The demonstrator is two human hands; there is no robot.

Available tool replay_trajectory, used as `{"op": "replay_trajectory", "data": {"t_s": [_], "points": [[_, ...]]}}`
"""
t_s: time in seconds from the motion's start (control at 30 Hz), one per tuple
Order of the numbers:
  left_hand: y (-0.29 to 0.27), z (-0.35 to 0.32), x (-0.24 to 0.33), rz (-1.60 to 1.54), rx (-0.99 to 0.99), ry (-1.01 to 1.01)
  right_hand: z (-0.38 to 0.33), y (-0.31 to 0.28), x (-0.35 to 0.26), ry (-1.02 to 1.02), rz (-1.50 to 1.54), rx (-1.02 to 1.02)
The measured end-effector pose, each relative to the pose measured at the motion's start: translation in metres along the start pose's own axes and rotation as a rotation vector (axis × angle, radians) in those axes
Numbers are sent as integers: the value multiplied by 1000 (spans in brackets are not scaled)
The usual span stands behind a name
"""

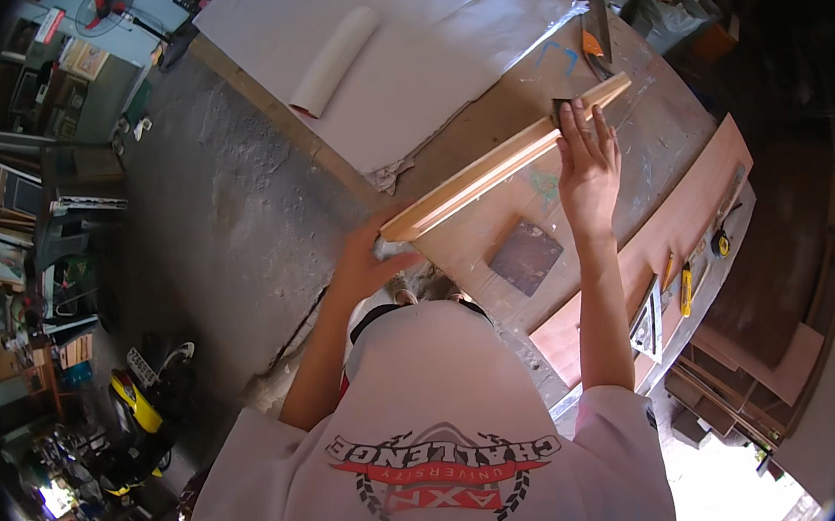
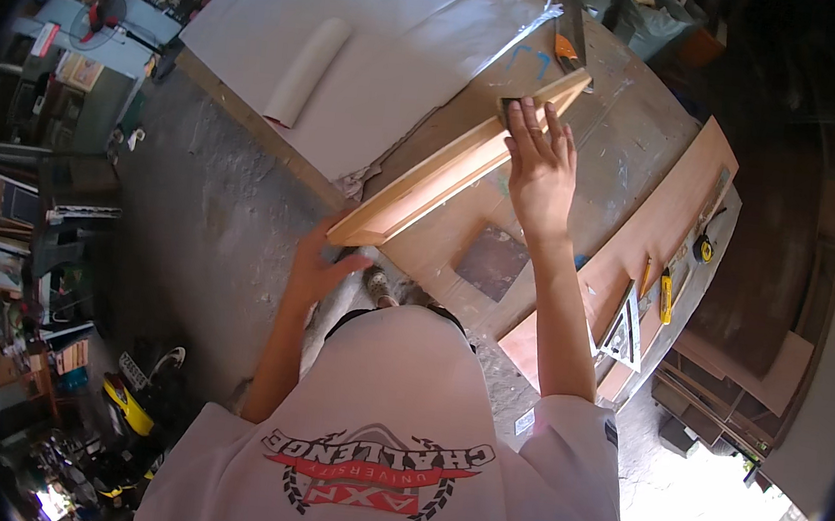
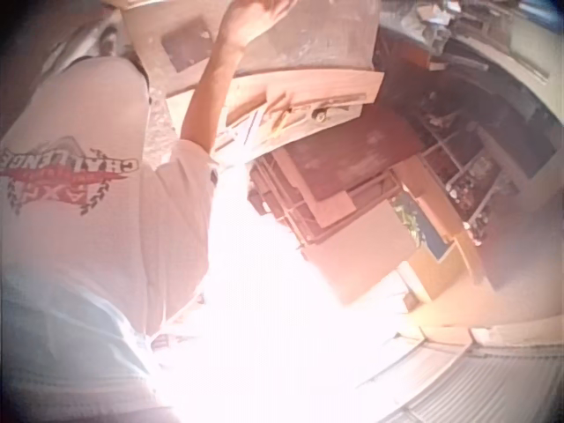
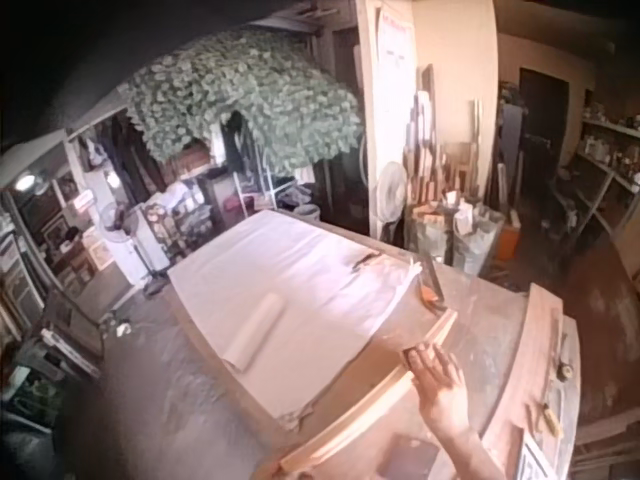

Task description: The person assembles a wooden frame by hammering nails into the corners using a hammer and a small block as a guide. They then sand the edges of the frame with sandpaper to smooth the surface.

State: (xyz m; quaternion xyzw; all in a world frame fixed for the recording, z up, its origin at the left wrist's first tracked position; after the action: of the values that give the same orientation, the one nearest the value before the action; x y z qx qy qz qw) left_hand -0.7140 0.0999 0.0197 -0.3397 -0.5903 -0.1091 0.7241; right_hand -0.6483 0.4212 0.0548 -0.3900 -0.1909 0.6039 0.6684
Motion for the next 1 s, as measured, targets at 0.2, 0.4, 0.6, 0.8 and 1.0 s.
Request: {"op": "replay_trajectory", "data": {"t_s": [0.2,0.4,0.6,0.8,1.0], "points": [[22,3,-27,-110,138,58,-37,-3,-110,-143,-51,-273],[19,5,-25,-91,118,128,-53,-12,-163,-175,-58,-247],[27,7,-37,-310,100,71,-67,-16,-197,-229,-172,-286],[25,3,-27,-138,86,204,-46,-25,-155,124,-292,-128],[23,3,-24,-119,128,308,-77,-18,-206,-118,-246,-264]]}}
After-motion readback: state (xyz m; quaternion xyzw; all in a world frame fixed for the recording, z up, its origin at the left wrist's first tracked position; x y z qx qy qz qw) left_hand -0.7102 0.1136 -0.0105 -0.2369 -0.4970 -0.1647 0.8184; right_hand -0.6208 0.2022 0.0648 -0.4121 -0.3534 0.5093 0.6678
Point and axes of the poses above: each hand's wrist, its own z-axis towards the middle knuckle, its own y-axis out of the palm, x = y × z, the point moved 6 cm from there along z, towards the middle knuckle
